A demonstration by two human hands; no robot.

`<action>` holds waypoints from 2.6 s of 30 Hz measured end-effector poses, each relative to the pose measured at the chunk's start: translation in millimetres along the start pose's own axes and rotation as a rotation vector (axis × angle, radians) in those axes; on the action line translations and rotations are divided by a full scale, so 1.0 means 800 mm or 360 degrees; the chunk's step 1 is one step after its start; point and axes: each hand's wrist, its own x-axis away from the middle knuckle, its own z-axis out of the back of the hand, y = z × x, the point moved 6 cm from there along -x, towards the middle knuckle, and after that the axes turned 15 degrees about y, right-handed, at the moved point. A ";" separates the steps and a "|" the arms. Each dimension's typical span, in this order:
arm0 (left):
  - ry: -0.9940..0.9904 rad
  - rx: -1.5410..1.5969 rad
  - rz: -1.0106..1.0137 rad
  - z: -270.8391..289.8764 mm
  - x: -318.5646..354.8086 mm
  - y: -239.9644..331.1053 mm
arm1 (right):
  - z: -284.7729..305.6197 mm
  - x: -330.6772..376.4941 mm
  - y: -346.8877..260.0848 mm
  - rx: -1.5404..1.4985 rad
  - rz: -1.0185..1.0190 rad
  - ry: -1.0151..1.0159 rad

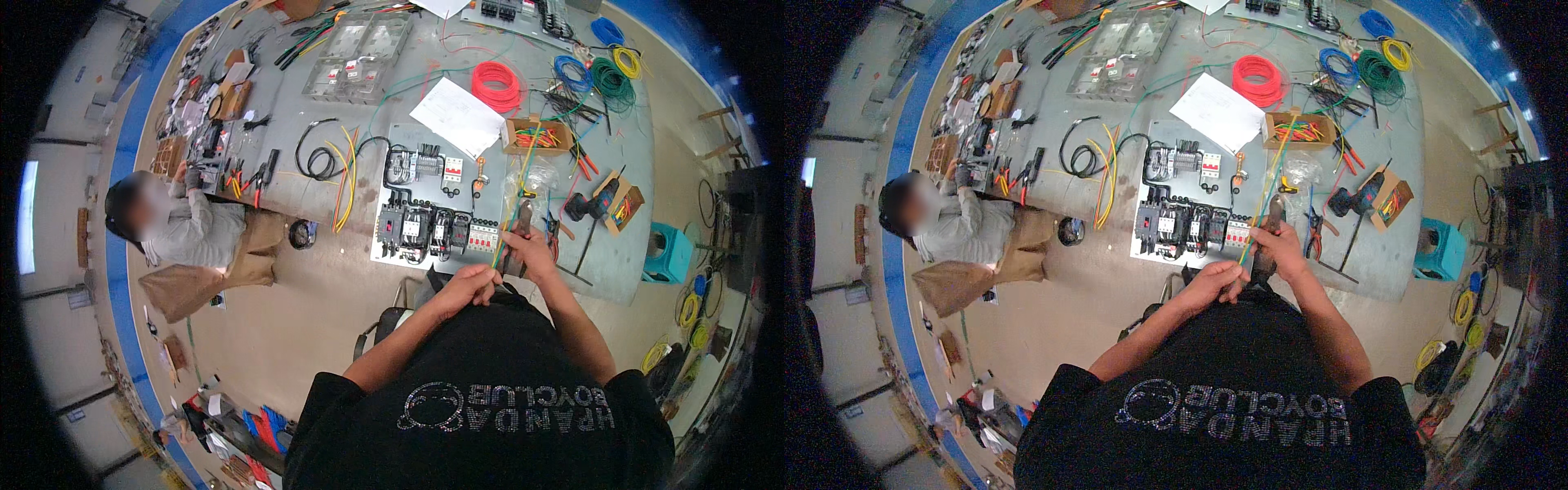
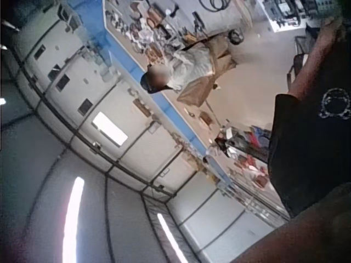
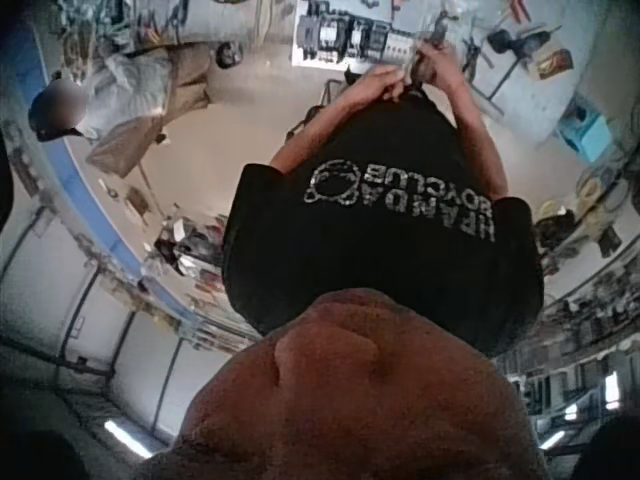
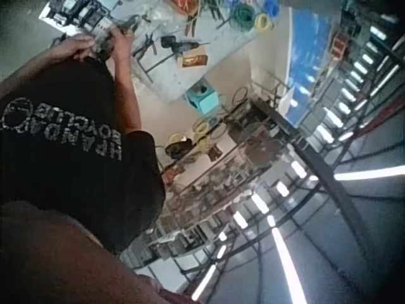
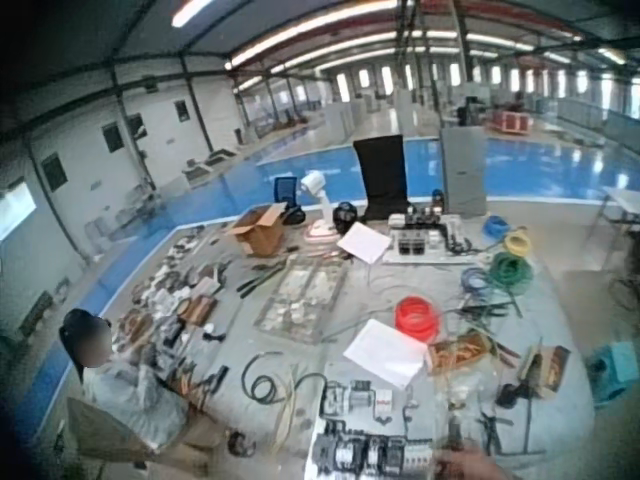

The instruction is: The person strips insulation from colored wires using pliers and connects them to terminals on an electrical control panel. They handle multiple wire colors, cut and strip ends, and insert them into the panel's connection points.

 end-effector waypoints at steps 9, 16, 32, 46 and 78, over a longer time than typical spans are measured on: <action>0.0060 -0.0054 -0.0091 -0.045 0.006 -0.022 | 0.043 0.004 -0.026 0.0098 0.0061 0.0001; 0.0158 -0.0088 -0.0224 -0.053 0.000 -0.048 | 0.057 0.014 -0.033 0.0180 0.0156 0.0065; 0.0051 -0.0403 -0.0270 -0.055 -0.006 -0.021 | 0.072 0.014 -0.064 0.0110 0.0243 0.0188; -0.0085 -0.0689 -0.0222 -0.020 -0.006 0.026 | 0.080 -0.001 -0.056 -0.0116 0.0232 0.0376; -0.0342 -0.1218 0.0258 0.074 -0.019 0.019 | 0.195 0.106 0.075 -0.0628 0.0063 0.1014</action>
